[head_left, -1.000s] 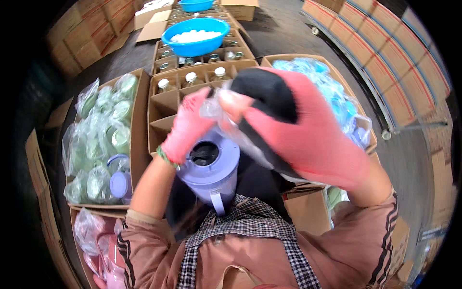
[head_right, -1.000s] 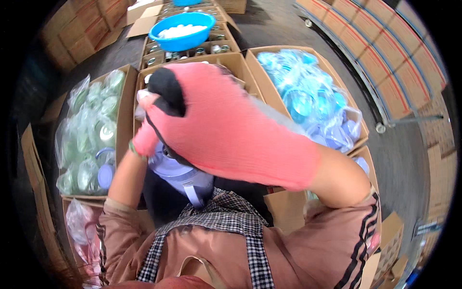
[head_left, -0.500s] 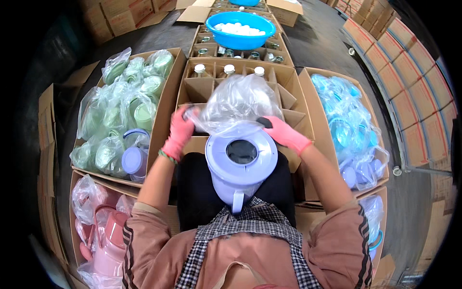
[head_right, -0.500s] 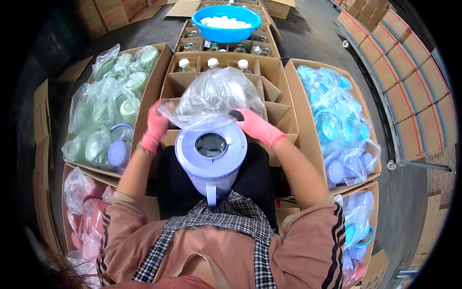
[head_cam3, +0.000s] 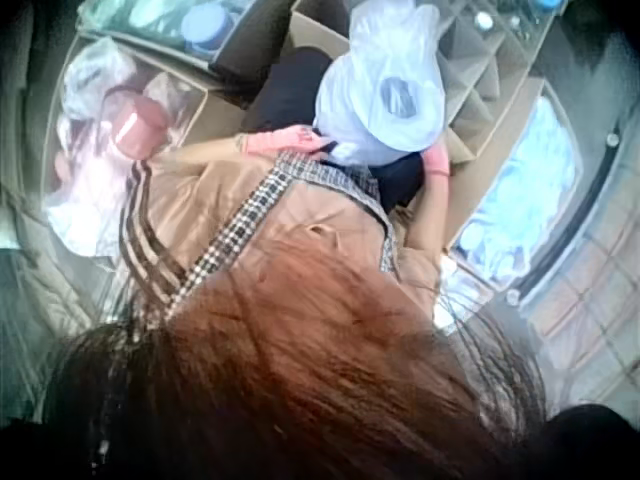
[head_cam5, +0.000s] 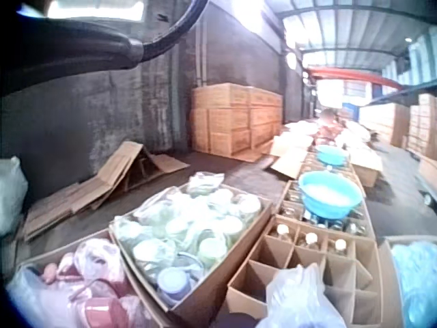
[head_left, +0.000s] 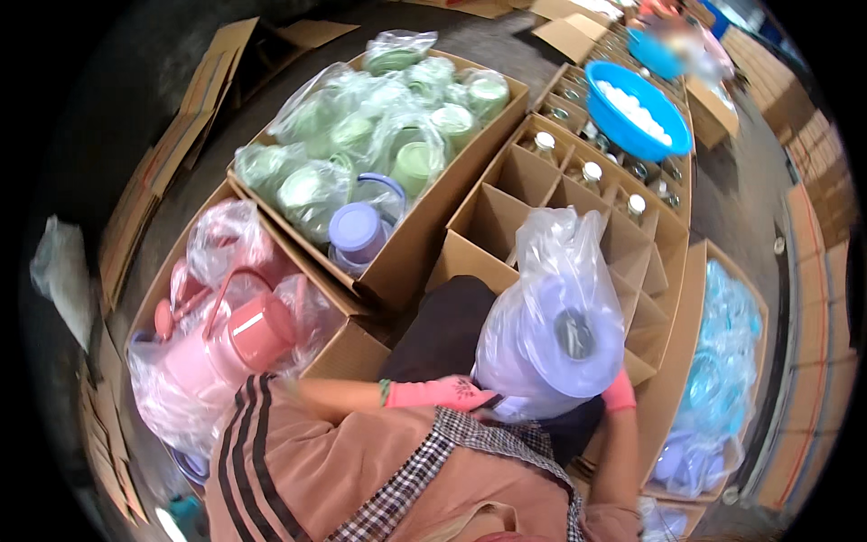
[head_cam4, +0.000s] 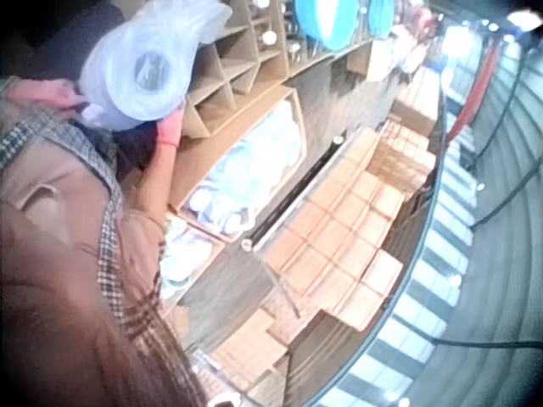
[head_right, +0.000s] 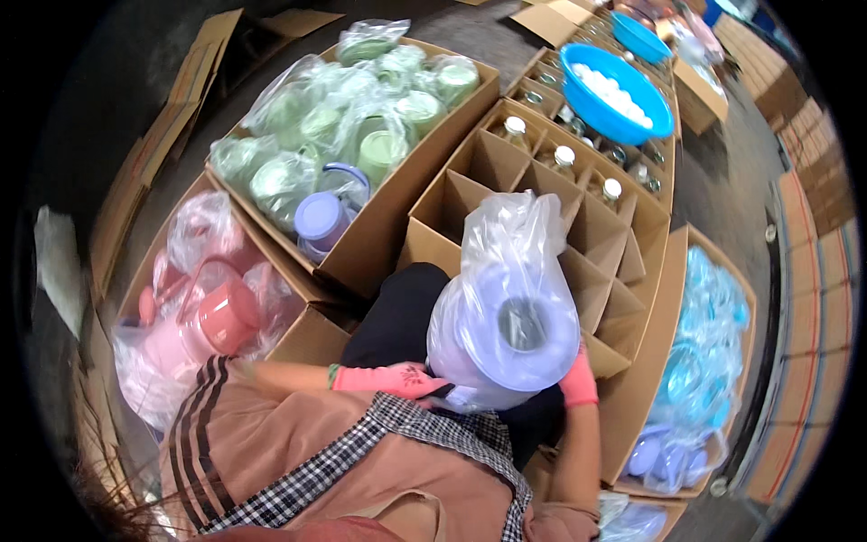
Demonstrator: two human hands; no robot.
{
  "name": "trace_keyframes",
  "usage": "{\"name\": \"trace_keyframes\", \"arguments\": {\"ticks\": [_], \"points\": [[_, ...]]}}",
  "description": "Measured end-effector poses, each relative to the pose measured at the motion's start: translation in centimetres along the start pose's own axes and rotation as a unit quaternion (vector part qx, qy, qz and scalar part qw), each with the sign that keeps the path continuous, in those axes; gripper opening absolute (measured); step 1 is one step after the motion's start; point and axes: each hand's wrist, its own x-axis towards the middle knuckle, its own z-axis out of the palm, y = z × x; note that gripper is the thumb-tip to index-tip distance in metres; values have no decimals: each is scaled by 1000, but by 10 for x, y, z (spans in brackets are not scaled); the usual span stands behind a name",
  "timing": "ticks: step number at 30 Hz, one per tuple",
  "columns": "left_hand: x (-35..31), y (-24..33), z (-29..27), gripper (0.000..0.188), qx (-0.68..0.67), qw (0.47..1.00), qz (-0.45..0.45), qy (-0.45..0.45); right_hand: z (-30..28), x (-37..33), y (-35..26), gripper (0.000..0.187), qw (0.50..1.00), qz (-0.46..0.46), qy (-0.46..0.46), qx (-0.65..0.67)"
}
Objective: The person assembles and packs thermos flasks. They insert a metal liner into a plastic flask body, secure the lid, and then place the assembled unit into a plastic bag. The person handles multiple flasks of different colors, including purple and green, and places the bagged items into cardboard boxes.
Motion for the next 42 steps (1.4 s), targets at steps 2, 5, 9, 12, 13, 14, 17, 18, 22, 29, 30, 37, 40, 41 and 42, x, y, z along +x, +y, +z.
{"name": "trace_keyframes", "arguments": {"ticks": [2,5,9,12,13,14,17,18,22,29,30,37,40,41,42], "points": [[5,-13,33,56,719,649,241,65,18,23,15,31,999,30,3,-13],[13,-22,41,51,653,693,217,213,24,34,3,32,999,35,-15,-18],[-53,14,93,51,466,789,377,133,2,12,-31,35,999,31,-24,31],[-109,34,134,43,420,712,554,101,1,-24,-65,35,981,-91,157,69],[-127,41,141,39,459,603,645,102,0,-32,-81,34,978,-121,164,50],[-144,48,141,33,565,371,731,96,-2,-38,-99,33,974,-150,169,31],[-167,62,144,17,288,742,605,34,-3,-51,-148,26,959,-231,161,10],[-167,66,136,14,290,743,602,28,-7,-54,-157,23,960,-256,111,-25],[-142,27,118,25,400,723,545,143,-31,-78,-159,25,986,-136,-58,77],[-103,-17,128,44,542,492,626,268,-105,-64,-245,43,850,-290,198,-392],[-98,-19,130,40,572,445,647,236,-91,-47,-244,45,844,-340,145,-388],[-141,-28,102,22,499,518,673,171,-89,-8,-170,44,930,-261,60,-251],[-132,-1,56,24,183,648,714,190,-104,6,-112,51,924,-153,346,-54],[-121,6,40,26,280,651,661,247,-112,11,-108,51,902,-88,421,32],[-112,6,31,29,370,643,596,306,-118,11,-127,46,875,-63,468,104]]}}
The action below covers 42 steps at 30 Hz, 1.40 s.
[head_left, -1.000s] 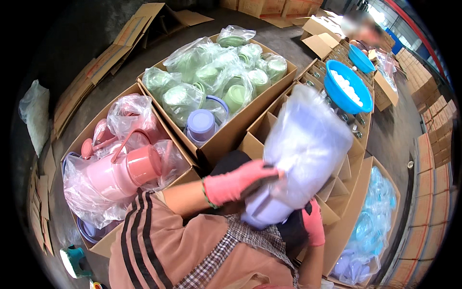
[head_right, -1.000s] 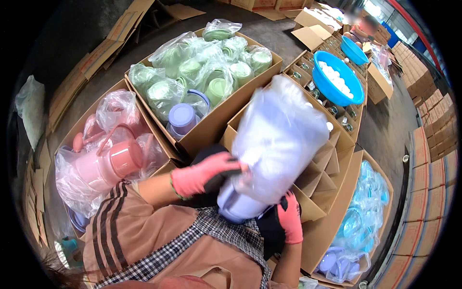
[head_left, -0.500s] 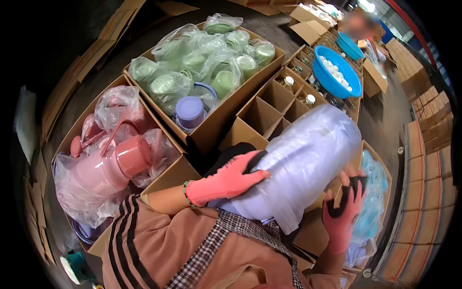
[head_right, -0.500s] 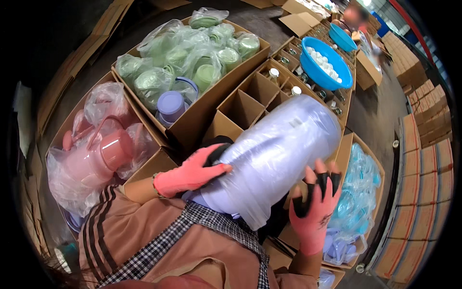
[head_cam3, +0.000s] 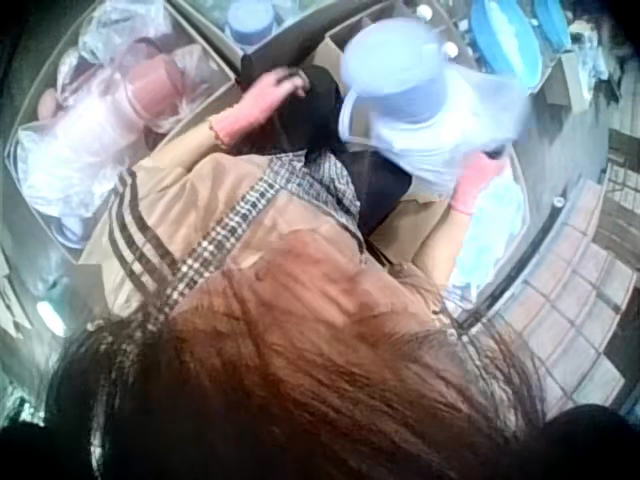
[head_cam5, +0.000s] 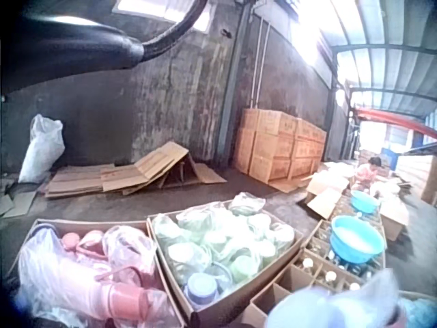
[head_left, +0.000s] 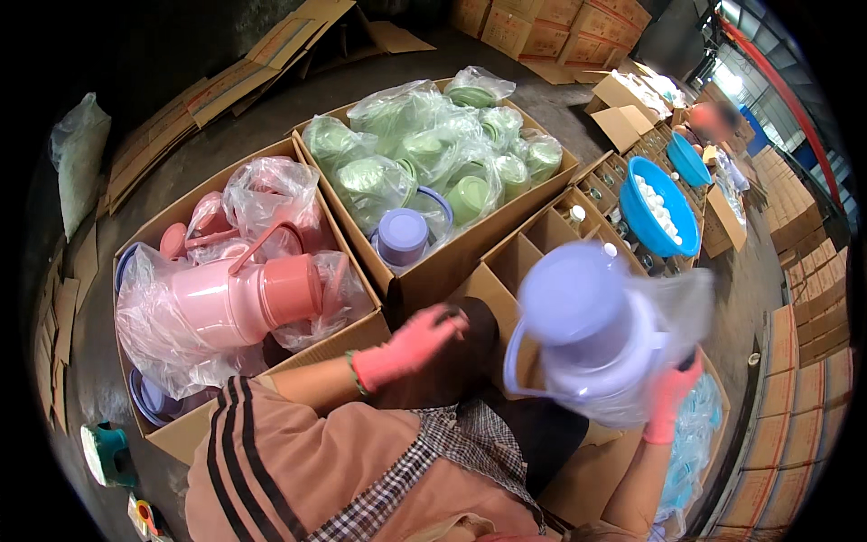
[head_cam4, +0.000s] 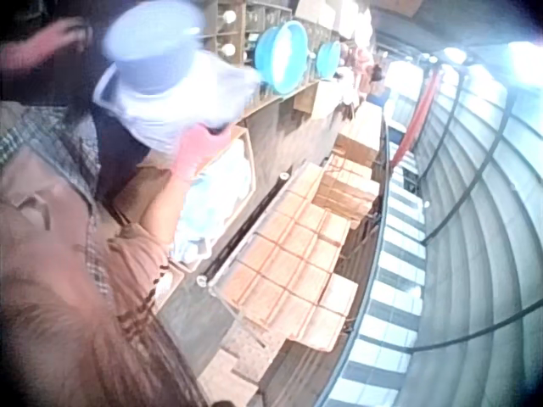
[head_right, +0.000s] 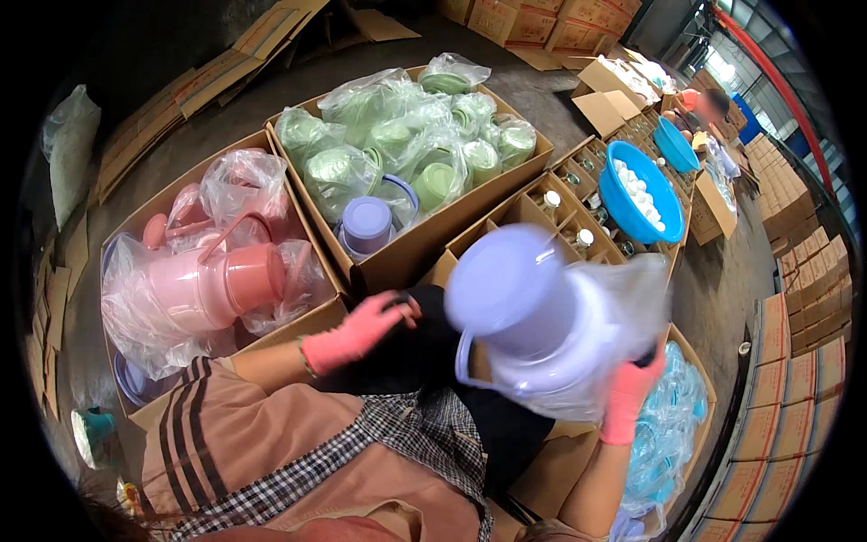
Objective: The person assembles and packs thermos flasks. They insert a metal liner into a plastic flask body, secure the lid, and then place the assembled unit into a plastic bag. The person handles multiple flasks of different colors, including purple and green, and places the bagged items into cardboard boxes.
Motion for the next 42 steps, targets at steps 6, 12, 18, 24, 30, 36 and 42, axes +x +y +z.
{"name": "trace_keyframes", "arguments": {"ticks": [6,12,18,24,30,36,42], "points": [[12,-11,105,92,102,978,85,-159,-21,-3,-18,40,878,153,-28,453],[43,52,74,104,-103,899,393,-167,-6,-73,25,40,866,260,-100,416],[35,99,87,83,126,933,331,-71,24,-130,52,40,869,328,-231,289],[42,129,92,82,218,829,443,-263,46,-102,60,40,920,213,-292,152],[205,73,-49,48,538,827,161,-9,149,-75,90,40,921,135,-364,31],[237,-28,-122,62,703,711,-18,30,221,-90,135,40,900,151,-405,-61],[217,22,-134,64,657,752,35,-35,250,-108,164,40,891,178,-408,-89]]}}
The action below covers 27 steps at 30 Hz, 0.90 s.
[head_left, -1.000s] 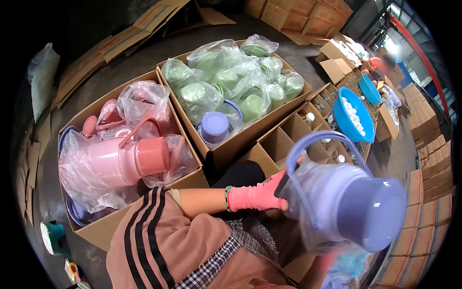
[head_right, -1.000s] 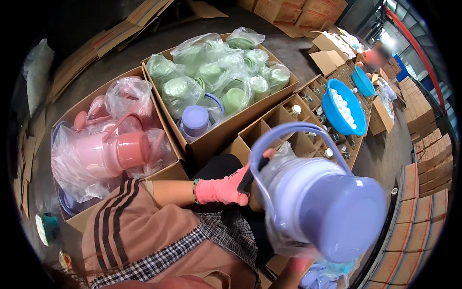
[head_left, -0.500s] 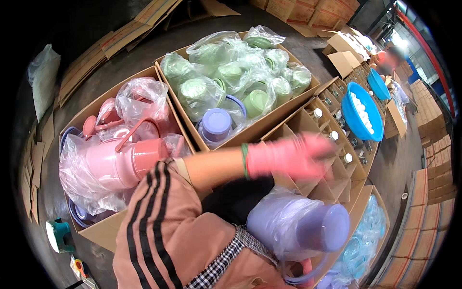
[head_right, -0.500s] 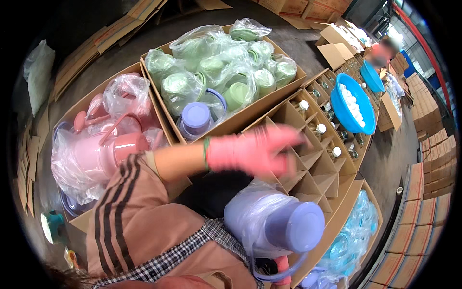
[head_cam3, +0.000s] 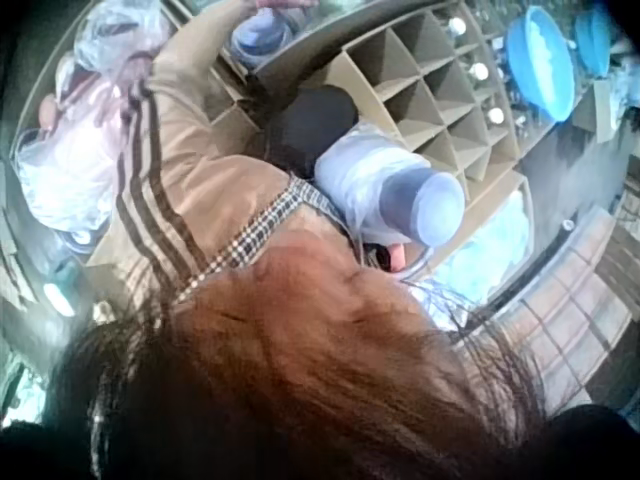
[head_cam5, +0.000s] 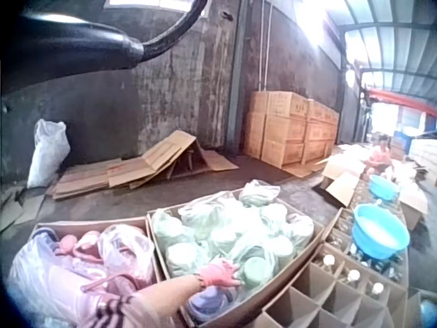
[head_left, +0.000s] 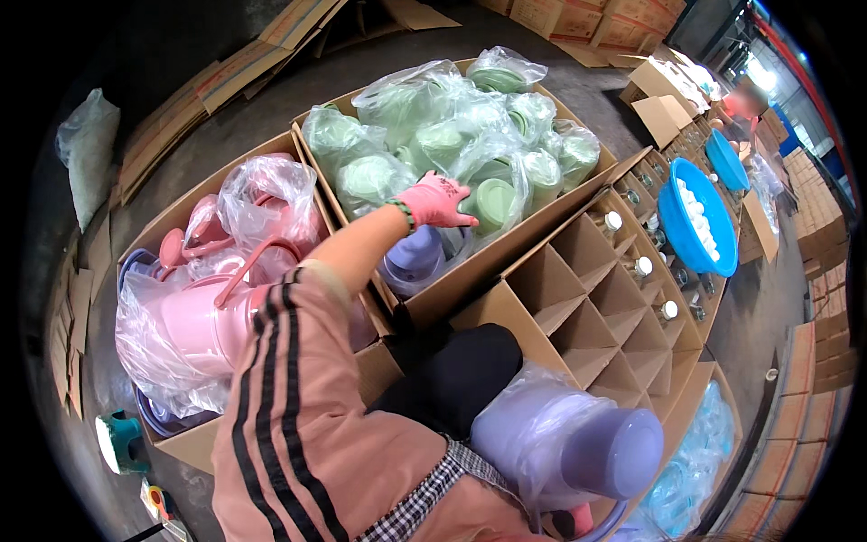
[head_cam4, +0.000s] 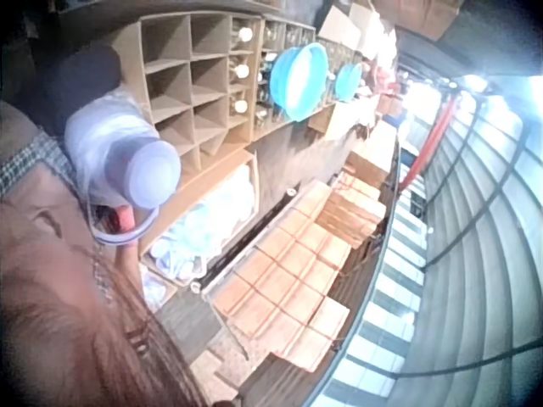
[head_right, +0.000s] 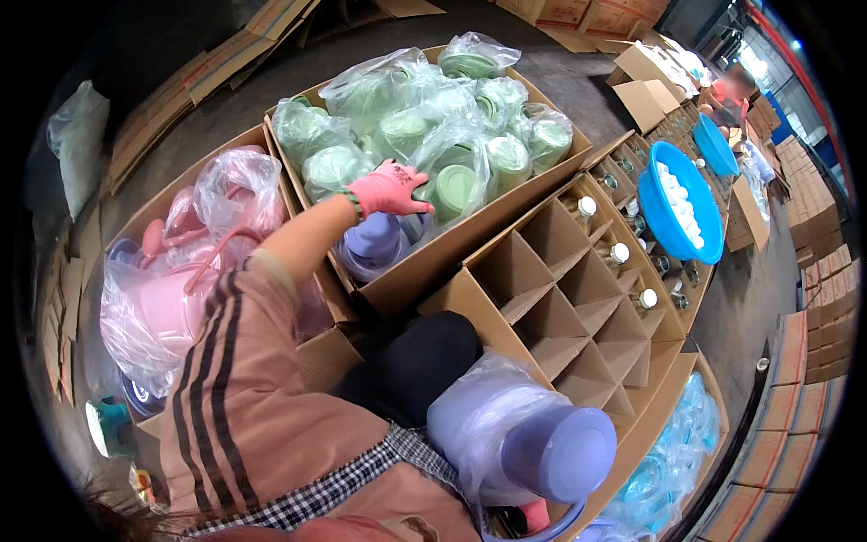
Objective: The person assembles and packs thermos flasks. They insert a metal liner into a plastic flask body, secure the lid, and then place the assembled unit into a plastic bag. The person handles multiple flasks of different colors, including purple and green, and places the bagged items into cardboard boxes.
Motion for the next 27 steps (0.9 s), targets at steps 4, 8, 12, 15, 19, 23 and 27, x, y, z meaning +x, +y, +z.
{"name": "trace_keyframes", "arguments": {"ticks": [4,8,12,15,19,23,27], "points": [[-68,23,-6,64,-37,979,43,-198,12,7,13,40,1000,25,8,3],[-101,-3,-17,62,-231,962,32,-145,17,9,22,40,999,39,14,11],[-69,-49,-19,78,10,953,-259,159,9,3,30,40,998,45,25,39],[-70,-72,9,83,-14,915,-402,-6,4,-6,30,40,996,37,19,75],[-63,-93,29,50,-139,879,-438,129,-17,-19,29,40,989,31,25,144],[-67,-107,24,42,-287,822,-403,283,-44,-38,22,40,972,17,32,230],[-94,-70,-52,33,-603,636,-226,426,-92,-67,6,40,940,-6,68,334]]}}
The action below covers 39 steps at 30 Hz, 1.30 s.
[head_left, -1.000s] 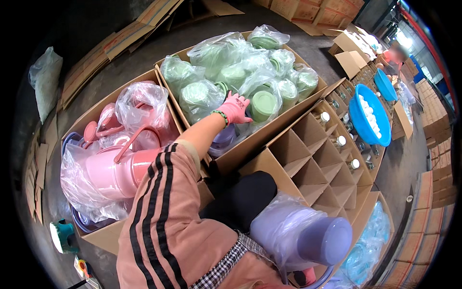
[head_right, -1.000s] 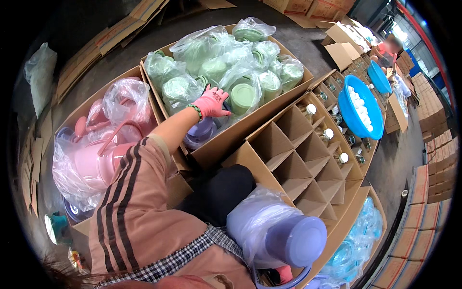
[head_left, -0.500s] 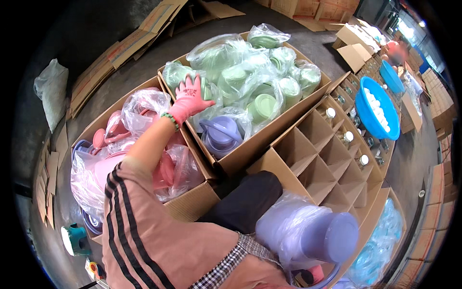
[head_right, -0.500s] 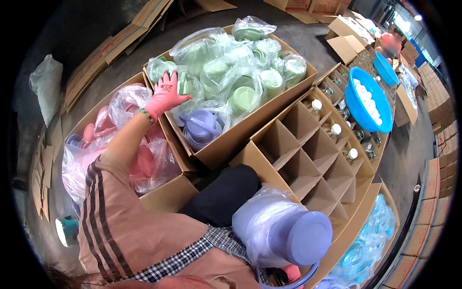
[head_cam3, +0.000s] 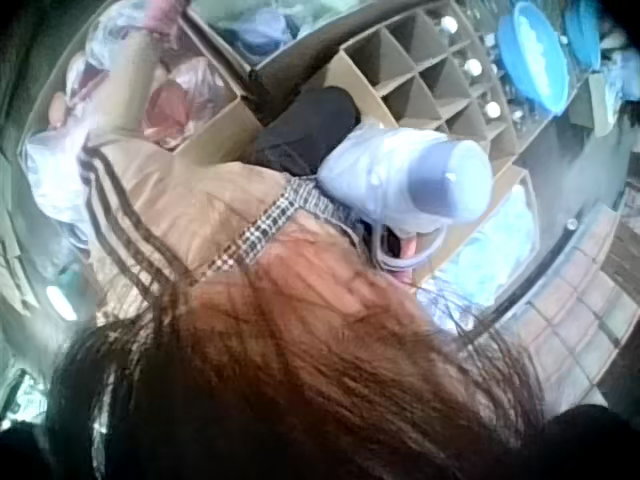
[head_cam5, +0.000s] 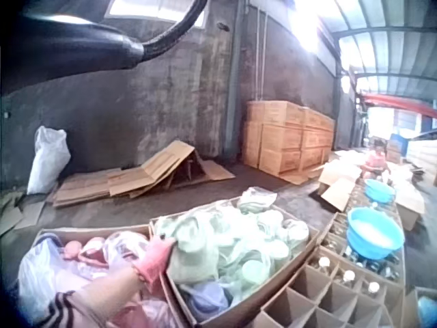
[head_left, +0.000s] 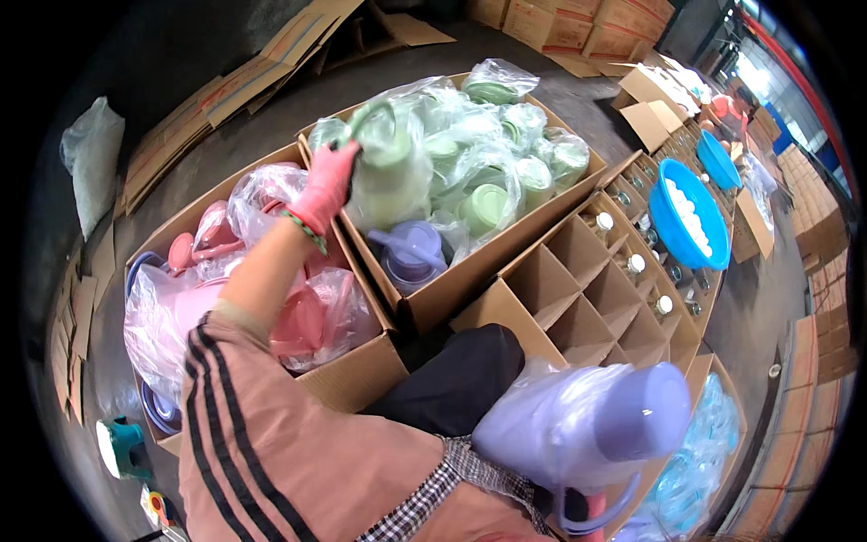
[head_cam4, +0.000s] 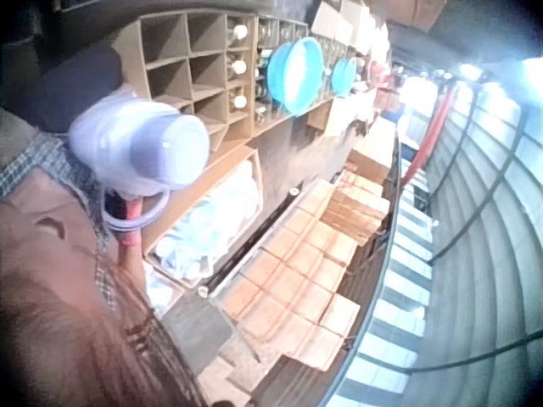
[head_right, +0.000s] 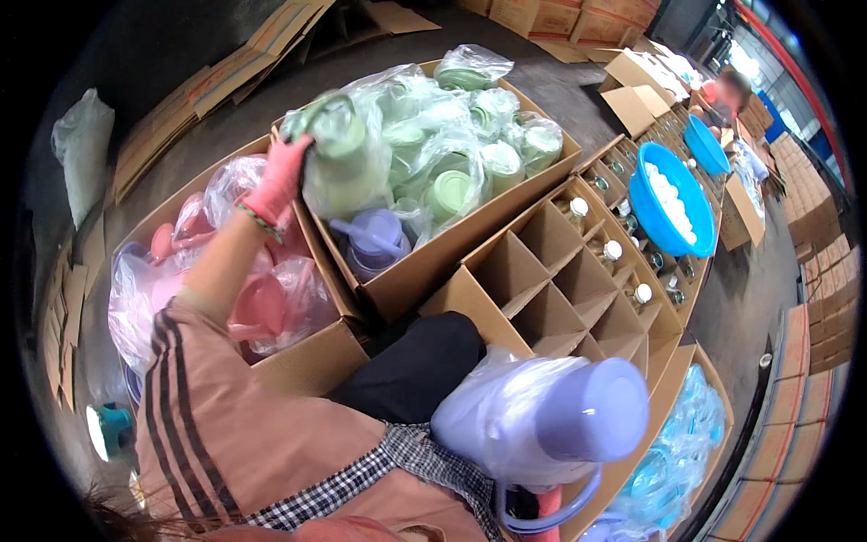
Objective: The person assembles and packs thermos flasks. They insert a metal liner into a plastic flask body, secure the lid, and then place the assembled unit into a plastic bag. The person handles multiple flasks of different colors, including purple and green, and places the bagged items into cardboard boxes.
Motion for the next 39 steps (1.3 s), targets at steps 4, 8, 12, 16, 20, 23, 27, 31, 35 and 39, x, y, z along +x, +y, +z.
{"name": "trace_keyframes", "arguments": {"ticks": [4,8,12,16,20,23,27,31,35,39], "points": [[6,91,-73,34,-78,993,79,38,-24,-25,-78,40,987,-78,14,142],[24,109,-169,24,-214,954,147,148,-30,-39,-158,40,941,-199,7,275],[8,105,-294,21,-145,952,251,100,15,-24,-225,40,871,-276,-106,392],[-47,115,-309,25,-173,900,243,318,100,6,-248,40,826,-260,-232,443],[-75,102,-311,27,9,886,318,337,197,51,-213,43,853,-199,-297,380],[-87,82,-324,27,52,864,336,372,275,71,-176,48,884,-143,-340,288],[-100,71,-310,30,1,873,269,407,323,60,-170,39,895,-65,-393,200],[-110,57,-295,22,34,864,281,416,363,61,-194,41,893,-56,-447,18],[-118,39,-290,15,10,892,265,367,387,68,-190,52,874,-177,-384,-240],[-120,31,-282,18,245,821,321,403,365,93,-150,57,857,-119,-327,-379]]}}
